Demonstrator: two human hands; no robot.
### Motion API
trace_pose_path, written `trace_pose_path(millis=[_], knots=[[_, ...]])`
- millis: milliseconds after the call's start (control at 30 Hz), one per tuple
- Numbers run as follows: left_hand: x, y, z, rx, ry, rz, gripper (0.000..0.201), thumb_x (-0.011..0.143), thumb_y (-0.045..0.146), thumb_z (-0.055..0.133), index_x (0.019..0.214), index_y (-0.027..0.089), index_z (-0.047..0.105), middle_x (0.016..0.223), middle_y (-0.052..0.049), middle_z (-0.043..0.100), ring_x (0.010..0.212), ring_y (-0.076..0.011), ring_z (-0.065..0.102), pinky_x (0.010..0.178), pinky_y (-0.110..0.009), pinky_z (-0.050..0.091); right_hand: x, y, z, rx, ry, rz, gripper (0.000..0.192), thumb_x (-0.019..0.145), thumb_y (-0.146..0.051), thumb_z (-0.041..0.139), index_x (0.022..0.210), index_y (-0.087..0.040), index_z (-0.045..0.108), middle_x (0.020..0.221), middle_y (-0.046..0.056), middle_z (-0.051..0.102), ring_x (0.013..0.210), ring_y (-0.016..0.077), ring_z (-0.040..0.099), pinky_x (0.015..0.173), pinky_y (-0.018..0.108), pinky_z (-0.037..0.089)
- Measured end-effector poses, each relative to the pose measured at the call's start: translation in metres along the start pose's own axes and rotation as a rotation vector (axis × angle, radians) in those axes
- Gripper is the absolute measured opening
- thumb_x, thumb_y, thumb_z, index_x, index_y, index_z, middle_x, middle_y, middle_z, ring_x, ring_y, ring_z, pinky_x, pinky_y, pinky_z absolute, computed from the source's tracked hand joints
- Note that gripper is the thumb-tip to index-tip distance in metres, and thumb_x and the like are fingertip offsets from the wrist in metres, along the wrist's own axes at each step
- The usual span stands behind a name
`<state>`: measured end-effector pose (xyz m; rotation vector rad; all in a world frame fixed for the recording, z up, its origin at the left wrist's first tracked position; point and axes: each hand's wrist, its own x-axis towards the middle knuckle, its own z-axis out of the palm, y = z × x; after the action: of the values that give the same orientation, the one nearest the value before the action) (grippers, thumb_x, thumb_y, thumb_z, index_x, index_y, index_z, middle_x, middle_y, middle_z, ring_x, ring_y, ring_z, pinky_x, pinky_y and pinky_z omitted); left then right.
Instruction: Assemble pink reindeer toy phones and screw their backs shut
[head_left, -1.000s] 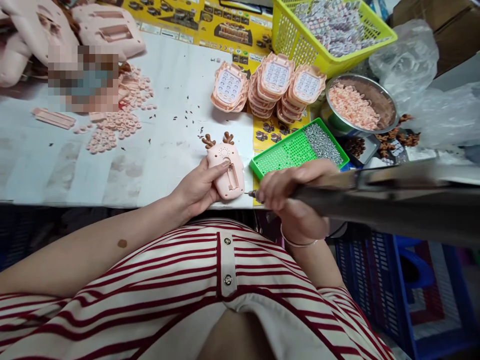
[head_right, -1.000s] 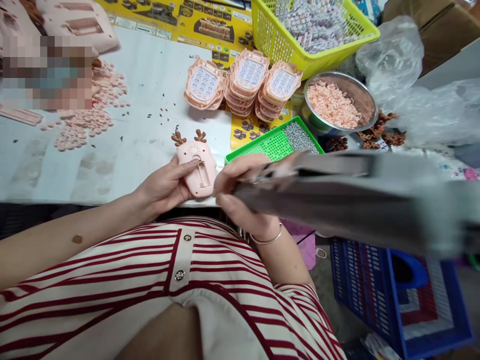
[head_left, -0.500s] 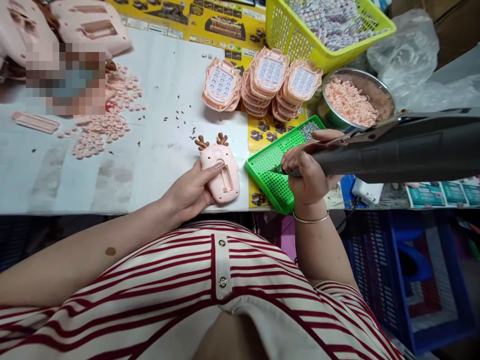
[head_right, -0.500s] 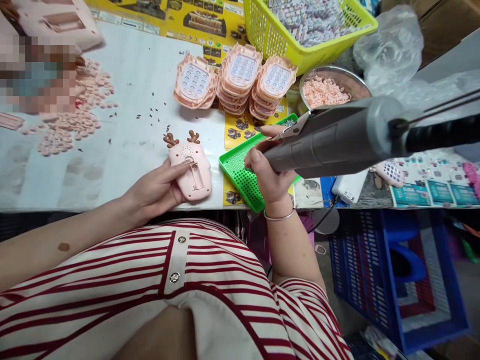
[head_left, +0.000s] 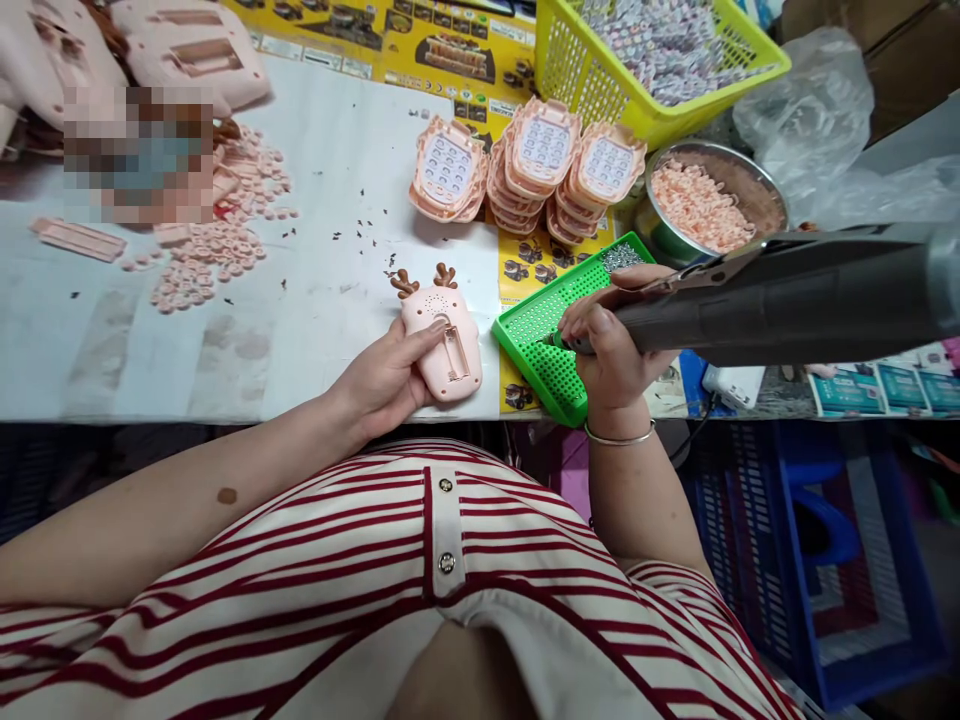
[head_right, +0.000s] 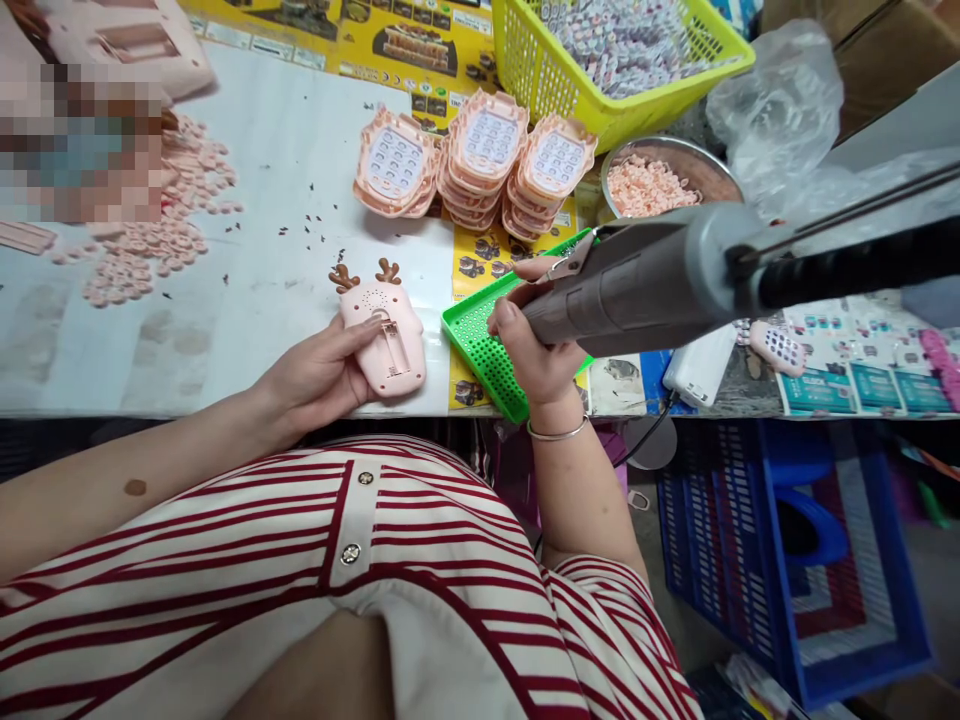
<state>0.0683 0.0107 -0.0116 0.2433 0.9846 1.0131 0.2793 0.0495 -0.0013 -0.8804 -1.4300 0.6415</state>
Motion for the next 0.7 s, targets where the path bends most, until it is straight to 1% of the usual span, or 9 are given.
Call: trace_pose_path(millis=[33, 100, 200, 267, 367, 433, 533, 667, 700], knots=[[0.0, 0.0, 0.0, -0.003, 0.005, 0.0, 0.032, 0.092, 0.015, 0.066, 0.123, 0.022, 0.06, 0.118, -0.008, 0.071, 0.109, -0.0247, 0.069, 0.102, -0.056, 0.055, 0.001, -0.003, 0.002, 0.054, 0.002, -0.027, 0.016, 0.087, -0.044, 0.07, 0.101, -0.037, 0.064, 0.063, -0.007, 0.053, 0.048, 0.0124, 0.05, 0.052, 0.032, 0.044], [0.0, 0.0, 0.002, -0.017, 0.014, -0.006, 0.031, 0.092, 0.016, 0.066, 0.122, 0.023, 0.06, 0.118, -0.008, 0.072, 0.111, -0.0257, 0.069, 0.102, -0.058, 0.055, 0.002, -0.014, 0.007, 0.142, 0.02, -0.069, 0.019, 0.087, -0.038, 0.071, 0.104, -0.038, 0.064, 0.062, -0.008, 0.052, 0.047, 0.012, 0.05, 0.049, 0.031, 0.042], [0.002, -0.001, 0.005, -0.031, 0.025, 0.007, 0.03, 0.093, 0.017, 0.065, 0.121, 0.023, 0.059, 0.115, -0.008, 0.072, 0.108, -0.0251, 0.069, 0.1, -0.058, 0.055, -0.003, -0.038, 0.021, 0.218, 0.035, -0.077, 0.02, 0.086, -0.04, 0.072, 0.103, -0.035, 0.062, 0.058, -0.008, 0.05, 0.046, 0.0131, 0.05, 0.049, 0.032, 0.045], [0.002, -0.002, 0.007, -0.035, 0.035, 0.034, 0.029, 0.093, 0.017, 0.065, 0.121, 0.023, 0.059, 0.113, -0.007, 0.071, 0.105, -0.024, 0.069, 0.098, -0.055, 0.057, -0.009, -0.054, 0.031, 0.295, -0.018, -0.052, 0.022, 0.086, -0.039, 0.072, 0.103, -0.033, 0.06, 0.057, -0.009, 0.049, 0.046, 0.0136, 0.051, 0.051, 0.032, 0.049], [0.002, -0.002, 0.009, -0.038, 0.035, 0.061, 0.03, 0.092, 0.018, 0.066, 0.12, 0.023, 0.058, 0.11, -0.007, 0.071, 0.099, -0.023, 0.07, 0.094, -0.051, 0.059, -0.022, -0.068, 0.045, 0.402, -0.172, -0.028, 0.025, 0.088, -0.032, 0.07, 0.109, -0.035, 0.057, 0.06, -0.009, 0.052, 0.049, 0.0132, 0.054, 0.051, 0.031, 0.049], [0.001, -0.002, 0.01, -0.035, 0.029, 0.067, 0.029, 0.093, 0.018, 0.064, 0.12, 0.023, 0.057, 0.105, -0.006, 0.07, 0.093, -0.0219, 0.07, 0.09, -0.048, 0.06, -0.028, -0.071, 0.053, 0.4, -0.231, -0.005, 0.024, 0.09, -0.034, 0.067, 0.11, -0.036, 0.054, 0.062, -0.01, 0.054, 0.048, 0.0131, 0.053, 0.05, 0.03, 0.048], [0.001, -0.001, 0.01, -0.042, 0.019, 0.068, 0.027, 0.094, 0.017, 0.061, 0.12, 0.021, 0.055, 0.099, -0.005, 0.07, 0.084, -0.019, 0.069, 0.086, -0.042, 0.061, -0.033, -0.068, 0.062, 0.398, -0.248, 0.019, 0.024, 0.091, -0.036, 0.067, 0.11, -0.036, 0.053, 0.062, -0.01, 0.052, 0.047, 0.0132, 0.051, 0.051, 0.03, 0.046], [0.0, -0.002, 0.011, -0.064, 0.012, 0.081, 0.026, 0.093, 0.015, 0.062, 0.118, 0.021, 0.056, 0.096, -0.005, 0.071, 0.081, -0.0166, 0.068, 0.083, -0.035, 0.06, -0.035, -0.056, 0.066, 0.447, -0.29, -0.017, 0.025, 0.089, -0.031, 0.068, 0.11, -0.036, 0.055, 0.063, -0.009, 0.052, 0.048, 0.013, 0.05, 0.052, 0.03, 0.045], [0.0, -0.002, 0.011, -0.059, 0.013, 0.089, 0.026, 0.093, 0.016, 0.063, 0.117, 0.021, 0.056, 0.095, -0.004, 0.071, 0.081, -0.0164, 0.069, 0.082, -0.034, 0.06, -0.036, -0.051, 0.065, 0.414, -0.314, 0.013, 0.024, 0.088, -0.034, 0.069, 0.108, -0.036, 0.056, 0.063, -0.009, 0.053, 0.049, 0.0131, 0.052, 0.054, 0.031, 0.048]])
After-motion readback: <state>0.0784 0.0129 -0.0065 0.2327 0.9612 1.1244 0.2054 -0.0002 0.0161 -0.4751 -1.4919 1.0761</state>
